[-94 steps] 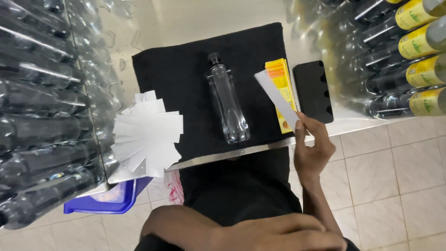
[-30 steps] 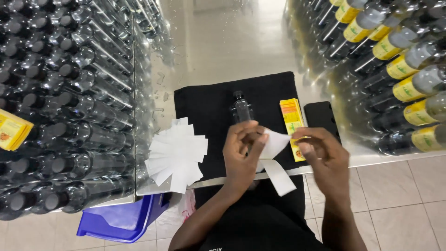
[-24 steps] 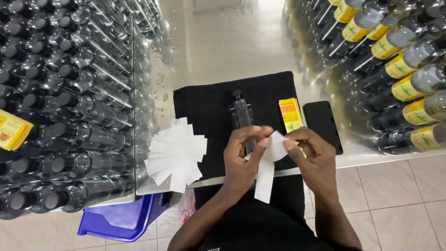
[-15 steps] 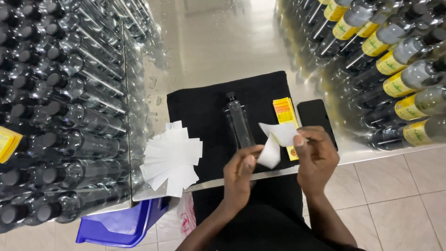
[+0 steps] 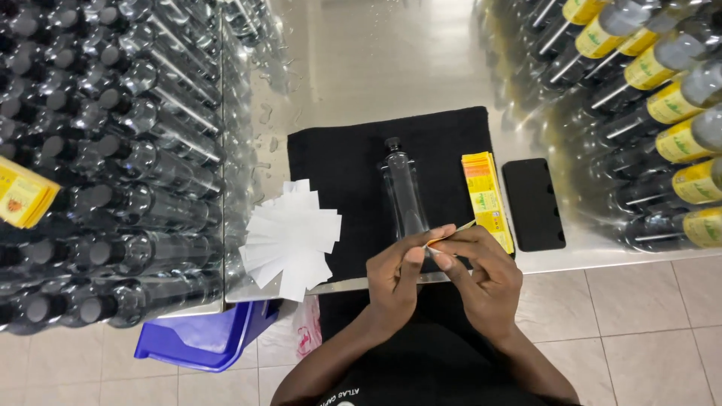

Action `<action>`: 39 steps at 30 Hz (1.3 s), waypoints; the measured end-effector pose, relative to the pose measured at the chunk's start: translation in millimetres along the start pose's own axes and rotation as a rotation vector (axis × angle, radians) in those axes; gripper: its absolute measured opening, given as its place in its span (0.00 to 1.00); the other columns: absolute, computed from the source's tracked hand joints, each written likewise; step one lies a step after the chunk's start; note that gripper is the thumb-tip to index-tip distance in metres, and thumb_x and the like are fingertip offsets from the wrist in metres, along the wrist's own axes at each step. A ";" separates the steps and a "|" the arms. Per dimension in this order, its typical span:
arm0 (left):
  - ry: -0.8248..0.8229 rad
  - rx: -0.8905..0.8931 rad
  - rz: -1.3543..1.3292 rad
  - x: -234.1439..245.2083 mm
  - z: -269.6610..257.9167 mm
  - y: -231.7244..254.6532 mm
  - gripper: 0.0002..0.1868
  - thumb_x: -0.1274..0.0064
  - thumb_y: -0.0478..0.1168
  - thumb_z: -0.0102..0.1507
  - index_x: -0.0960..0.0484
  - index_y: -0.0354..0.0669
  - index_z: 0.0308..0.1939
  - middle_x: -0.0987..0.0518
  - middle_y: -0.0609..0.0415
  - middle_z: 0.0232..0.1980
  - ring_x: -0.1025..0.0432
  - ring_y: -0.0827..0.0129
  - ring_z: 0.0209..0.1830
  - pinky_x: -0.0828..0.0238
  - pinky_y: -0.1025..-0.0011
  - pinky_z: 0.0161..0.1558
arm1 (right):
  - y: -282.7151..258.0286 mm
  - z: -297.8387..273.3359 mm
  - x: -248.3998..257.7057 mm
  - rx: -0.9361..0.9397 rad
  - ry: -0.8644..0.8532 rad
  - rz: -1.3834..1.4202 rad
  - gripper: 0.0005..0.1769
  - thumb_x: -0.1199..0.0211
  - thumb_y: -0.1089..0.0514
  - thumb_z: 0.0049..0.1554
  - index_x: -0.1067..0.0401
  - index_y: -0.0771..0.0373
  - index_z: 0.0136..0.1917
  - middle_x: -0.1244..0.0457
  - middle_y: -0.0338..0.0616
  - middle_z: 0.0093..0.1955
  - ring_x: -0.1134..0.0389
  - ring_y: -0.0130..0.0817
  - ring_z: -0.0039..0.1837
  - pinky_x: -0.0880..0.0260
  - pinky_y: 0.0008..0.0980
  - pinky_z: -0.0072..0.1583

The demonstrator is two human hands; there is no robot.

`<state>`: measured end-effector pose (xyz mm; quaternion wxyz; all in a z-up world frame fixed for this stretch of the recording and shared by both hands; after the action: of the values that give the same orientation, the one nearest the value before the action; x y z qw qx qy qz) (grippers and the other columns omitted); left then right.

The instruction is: Manually applying adhesive labels to plastic bottles at a workstation.

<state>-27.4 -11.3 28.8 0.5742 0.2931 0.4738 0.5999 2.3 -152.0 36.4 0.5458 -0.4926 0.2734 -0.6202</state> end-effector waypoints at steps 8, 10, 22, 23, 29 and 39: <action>0.427 0.311 0.127 50.2 13.5 -11.4 0.30 0.59 0.59 0.74 0.11 0.38 0.44 0.08 0.49 0.45 0.14 0.65 0.46 0.18 0.66 0.53 | 18.9 -4.8 -4.5 -0.137 -0.063 0.061 0.08 0.32 0.58 0.64 0.21 0.63 0.55 0.31 0.47 0.55 0.29 0.36 0.57 0.31 0.30 0.56; 0.564 0.319 0.180 83.7 18.4 -15.8 0.26 0.59 0.54 0.75 0.11 0.39 0.43 0.08 0.49 0.43 0.14 0.64 0.45 0.18 0.65 0.54 | 39.1 -10.0 -2.7 -0.159 0.006 0.229 0.09 0.31 0.58 0.64 0.23 0.64 0.55 0.32 0.47 0.54 0.27 0.39 0.54 0.24 0.35 0.59; 0.667 0.125 1.301 227.4 -18.8 -101.0 0.15 0.50 0.42 0.78 0.15 0.37 0.63 0.16 0.43 0.61 0.24 0.48 0.63 0.27 0.50 0.62 | 70.8 -5.7 42.1 -0.145 0.247 0.170 0.13 0.34 0.55 0.72 0.27 0.67 0.63 0.32 0.49 0.62 0.29 0.39 0.65 0.23 0.35 0.68; 0.629 0.049 1.418 221.2 -16.7 -96.1 0.17 0.48 0.41 0.78 0.19 0.37 0.68 0.20 0.43 0.72 0.30 0.46 0.76 0.34 0.46 0.75 | 69.2 -3.6 45.0 -0.099 0.259 0.066 0.16 0.35 0.53 0.73 0.27 0.69 0.63 0.31 0.53 0.62 0.28 0.42 0.63 0.24 0.36 0.67; 0.245 0.458 -0.148 97.7 -8.8 -66.1 0.25 0.50 0.53 0.73 0.17 0.32 0.56 0.15 0.43 0.50 0.19 0.61 0.48 0.17 0.66 0.45 | 21.9 19.1 22.9 0.448 -0.027 -0.176 0.04 0.45 0.66 0.73 0.30 0.66 0.57 0.27 0.58 0.58 0.26 0.57 0.68 0.24 0.51 0.72; 0.447 0.773 -0.468 76.9 4.7 -55.4 0.18 0.36 0.40 0.65 0.20 0.41 0.57 0.16 0.49 0.56 0.21 0.62 0.57 0.20 0.64 0.55 | 61.0 14.8 17.9 0.491 -0.568 -0.323 0.21 0.32 0.67 0.63 0.26 0.48 0.66 0.39 0.43 0.82 0.44 0.55 0.85 0.32 0.49 0.74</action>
<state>-13.4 58.1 -34.3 0.4274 0.2348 0.8256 0.2838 42.1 -181.5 -6.1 0.5965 -0.5360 -0.1250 -0.5841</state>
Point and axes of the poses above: each hand's wrist, its own z-axis towards the middle knuckle, its own x-axis out of the back of the hand, y = z × x, the point moved 1 cm from there along z, towards the middle knuckle
